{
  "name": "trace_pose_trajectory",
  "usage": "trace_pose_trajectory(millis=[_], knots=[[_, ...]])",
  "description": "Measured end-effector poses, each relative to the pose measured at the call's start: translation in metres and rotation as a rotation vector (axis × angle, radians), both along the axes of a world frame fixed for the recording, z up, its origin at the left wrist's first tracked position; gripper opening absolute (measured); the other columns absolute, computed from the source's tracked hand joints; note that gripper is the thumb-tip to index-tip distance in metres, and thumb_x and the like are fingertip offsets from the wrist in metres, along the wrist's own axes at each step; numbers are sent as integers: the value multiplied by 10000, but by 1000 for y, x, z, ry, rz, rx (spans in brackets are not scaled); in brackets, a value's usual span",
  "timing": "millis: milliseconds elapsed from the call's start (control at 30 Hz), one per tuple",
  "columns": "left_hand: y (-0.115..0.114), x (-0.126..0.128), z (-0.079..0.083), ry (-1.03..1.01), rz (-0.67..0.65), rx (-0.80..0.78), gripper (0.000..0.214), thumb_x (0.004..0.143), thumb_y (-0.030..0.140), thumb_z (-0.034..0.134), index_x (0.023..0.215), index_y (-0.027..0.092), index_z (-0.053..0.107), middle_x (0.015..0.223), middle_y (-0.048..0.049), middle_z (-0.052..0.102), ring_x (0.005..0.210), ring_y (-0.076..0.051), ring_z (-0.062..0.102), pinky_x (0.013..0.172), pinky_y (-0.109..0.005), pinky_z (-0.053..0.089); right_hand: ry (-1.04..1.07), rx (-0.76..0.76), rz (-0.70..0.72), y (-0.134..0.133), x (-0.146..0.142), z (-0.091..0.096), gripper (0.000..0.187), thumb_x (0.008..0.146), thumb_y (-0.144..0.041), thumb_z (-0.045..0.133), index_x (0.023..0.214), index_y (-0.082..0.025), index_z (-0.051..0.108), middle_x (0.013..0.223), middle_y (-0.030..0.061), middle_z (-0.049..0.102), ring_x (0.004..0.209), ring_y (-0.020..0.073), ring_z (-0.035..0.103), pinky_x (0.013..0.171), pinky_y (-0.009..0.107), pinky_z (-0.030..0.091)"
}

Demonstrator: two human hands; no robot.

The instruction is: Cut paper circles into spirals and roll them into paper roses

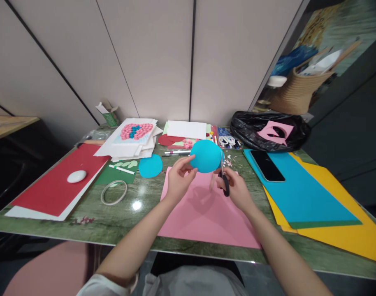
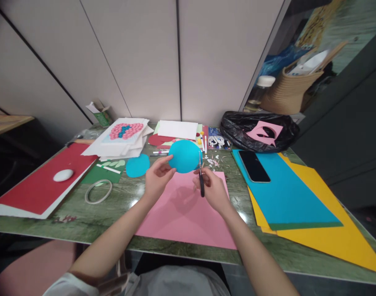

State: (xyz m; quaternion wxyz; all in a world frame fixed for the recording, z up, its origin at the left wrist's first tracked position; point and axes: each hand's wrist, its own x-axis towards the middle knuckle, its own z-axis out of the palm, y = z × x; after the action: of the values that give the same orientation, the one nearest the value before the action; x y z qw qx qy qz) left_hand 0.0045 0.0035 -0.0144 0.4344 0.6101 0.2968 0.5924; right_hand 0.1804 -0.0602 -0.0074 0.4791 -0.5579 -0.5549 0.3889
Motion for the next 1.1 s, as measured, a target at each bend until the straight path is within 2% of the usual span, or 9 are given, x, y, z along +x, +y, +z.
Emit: trace_pose_trajectory(millis=[300,533,1100], knots=[[-1,0,0,-18,22,-45,338,736,197,670,1072,237,666,841,-29,621,694,-99,569,658,-233,497,19,4,11,-1,1,-3,229,773,-358,620,932,-218,532,632,-44,512,590,114,486,558,244,358],[-3,-1,4,38,66,-68,223,747,212,655,963,215,710,958,-58,663,793,-133,611,732,-263,513,25,1,16,0,-1,-4,253,787,-398,606,947,-219,529,640,-37,504,581,115,474,545,246,361],[-1,-2,0,-1,47,-36,336,748,205,663,1082,238,659,967,-51,601,720,-98,547,688,-245,503,4,-16,37,0,1,-7,256,788,-404,601,960,-225,538,643,-36,495,586,114,461,551,244,368]])
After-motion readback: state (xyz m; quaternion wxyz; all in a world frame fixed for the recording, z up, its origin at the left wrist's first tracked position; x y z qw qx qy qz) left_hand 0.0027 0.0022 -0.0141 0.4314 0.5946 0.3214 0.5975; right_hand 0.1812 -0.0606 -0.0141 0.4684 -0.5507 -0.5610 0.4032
